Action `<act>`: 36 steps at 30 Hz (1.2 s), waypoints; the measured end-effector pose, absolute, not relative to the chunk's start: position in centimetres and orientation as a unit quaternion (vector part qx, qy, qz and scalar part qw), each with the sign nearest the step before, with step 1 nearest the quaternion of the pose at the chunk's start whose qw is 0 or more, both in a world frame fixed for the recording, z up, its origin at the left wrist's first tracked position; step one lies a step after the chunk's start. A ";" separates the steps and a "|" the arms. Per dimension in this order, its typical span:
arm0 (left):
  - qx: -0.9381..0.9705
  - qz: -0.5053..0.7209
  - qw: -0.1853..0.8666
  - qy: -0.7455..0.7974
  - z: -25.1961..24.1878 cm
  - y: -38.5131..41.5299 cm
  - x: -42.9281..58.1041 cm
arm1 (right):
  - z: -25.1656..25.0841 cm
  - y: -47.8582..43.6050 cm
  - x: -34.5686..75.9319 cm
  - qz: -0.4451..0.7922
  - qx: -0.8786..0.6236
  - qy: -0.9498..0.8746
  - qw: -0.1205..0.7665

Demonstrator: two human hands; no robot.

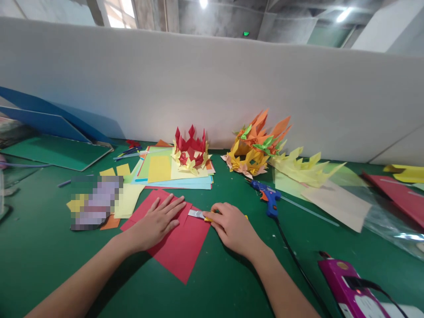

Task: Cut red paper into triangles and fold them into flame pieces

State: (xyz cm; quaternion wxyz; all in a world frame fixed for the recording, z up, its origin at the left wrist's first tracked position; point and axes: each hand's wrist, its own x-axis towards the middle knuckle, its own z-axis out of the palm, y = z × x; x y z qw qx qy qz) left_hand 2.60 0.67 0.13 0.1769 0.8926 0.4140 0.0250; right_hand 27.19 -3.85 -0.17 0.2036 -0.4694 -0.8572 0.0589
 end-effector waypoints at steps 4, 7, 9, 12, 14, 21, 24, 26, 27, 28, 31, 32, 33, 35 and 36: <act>0.894 0.010 0.189 0.405 0.3 0.8 2.4 | -0.1 -3.9 27.1 0.055 -0.467 -0.860 0.200; 0.891 -0.016 0.192 0.410 0.7 0.8 2.5 | -0.2 -3.9 27.2 0.056 -0.468 -0.860 0.193; 0.888 -0.039 0.196 0.415 1.0 0.8 2.6 | -0.2 -3.9 27.2 0.055 -0.470 -0.861 0.185; 0.887 -0.048 0.201 0.412 1.1 0.8 2.5 | 0.1 -4.1 26.9 0.029 -0.469 -0.862 0.187; 0.892 -0.038 0.202 0.403 0.9 0.9 2.4 | 0.3 -4.3 26.1 0.010 -0.459 -0.865 0.201; 0.896 -0.042 0.201 0.394 0.8 1.1 1.9 | -0.1 -5.1 22.7 0.047 -0.356 -0.916 0.179; 0.898 -0.067 0.215 0.378 1.8 1.1 1.4 | -0.7 -5.1 22.4 0.064 -0.345 -0.919 0.179; 0.896 -0.082 0.239 0.365 2.5 1.3 1.0 | -1.0 -5.0 22.5 0.081 -0.342 -0.919 0.177; 0.894 -0.091 0.249 0.362 2.9 1.4 0.7 | -1.0 -5.0 22.6 0.089 -0.342 -0.918 0.178; 0.893 -0.099 0.249 0.361 3.2 1.4 0.5 | -1.1 -5.0 22.6 0.094 -0.343 -0.917 0.179; 0.889 -0.112 0.250 0.366 3.6 1.5 0.0 | -1.1 -5.0 22.6 0.099 -0.345 -0.916 0.181; 0.887 -0.113 0.253 0.368 3.6 1.6 -0.1 | -1.1 -5.0 22.6 0.098 -0.345 -0.916 0.181; 0.886 -0.112 0.256 0.371 3.6 1.6 -0.1 | -1.1 -5.1 22.6 0.098 -0.345 -0.916 0.179; 0.883 -0.109 0.263 0.373 3.5 1.6 -0.1 | -1.0 -5.1 22.6 0.097 -0.343 -0.918 0.174; 0.883 -0.105 0.264 0.375 3.5 1.5 -0.1 | -1.0 -5.1 22.5 0.096 -0.343 -0.919 0.171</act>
